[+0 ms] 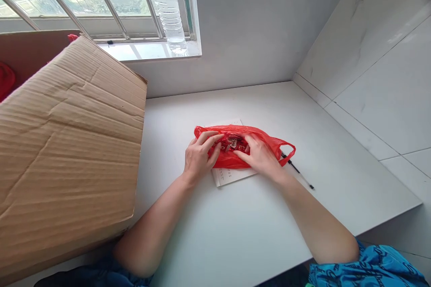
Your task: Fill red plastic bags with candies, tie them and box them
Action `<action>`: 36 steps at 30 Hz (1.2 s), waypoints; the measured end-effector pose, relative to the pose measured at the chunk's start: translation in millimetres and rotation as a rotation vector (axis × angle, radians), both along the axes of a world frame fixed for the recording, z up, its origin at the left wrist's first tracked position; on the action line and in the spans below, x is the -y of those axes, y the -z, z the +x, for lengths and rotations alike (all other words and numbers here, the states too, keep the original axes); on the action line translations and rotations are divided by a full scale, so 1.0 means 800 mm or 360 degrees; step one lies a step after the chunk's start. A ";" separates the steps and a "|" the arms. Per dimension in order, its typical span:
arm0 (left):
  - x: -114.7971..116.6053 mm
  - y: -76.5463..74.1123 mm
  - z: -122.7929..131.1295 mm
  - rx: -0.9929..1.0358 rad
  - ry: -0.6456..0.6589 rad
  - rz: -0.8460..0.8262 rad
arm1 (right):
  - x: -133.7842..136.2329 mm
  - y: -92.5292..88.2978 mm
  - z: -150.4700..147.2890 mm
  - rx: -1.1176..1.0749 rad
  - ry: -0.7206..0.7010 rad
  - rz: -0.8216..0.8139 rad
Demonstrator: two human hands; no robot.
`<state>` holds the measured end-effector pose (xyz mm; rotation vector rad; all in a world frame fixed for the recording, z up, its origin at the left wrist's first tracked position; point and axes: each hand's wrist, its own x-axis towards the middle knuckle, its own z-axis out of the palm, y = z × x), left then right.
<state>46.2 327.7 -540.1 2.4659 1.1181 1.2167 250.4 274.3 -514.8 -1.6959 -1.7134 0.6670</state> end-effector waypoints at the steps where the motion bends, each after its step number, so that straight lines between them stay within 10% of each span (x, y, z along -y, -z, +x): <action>1: -0.001 0.001 0.000 -0.0060 0.0000 0.0004 | -0.001 0.002 -0.002 0.0077 -0.0046 0.0025; 11: -0.005 0.005 -0.003 -0.0083 -0.0018 0.0010 | 0.002 0.011 0.003 0.0312 0.0094 0.0016; 22: 0.001 0.002 -0.003 0.0259 0.0358 -0.0096 | 0.008 -0.020 0.003 -0.0227 0.0203 0.0020; 30: 0.001 0.000 0.000 0.0041 0.0303 -0.0039 | 0.006 -0.017 -0.009 -0.1402 -0.0070 -0.0140; 36: 0.000 -0.002 0.000 0.0011 0.0255 0.0020 | 0.008 -0.016 -0.014 -0.1132 -0.0087 -0.0169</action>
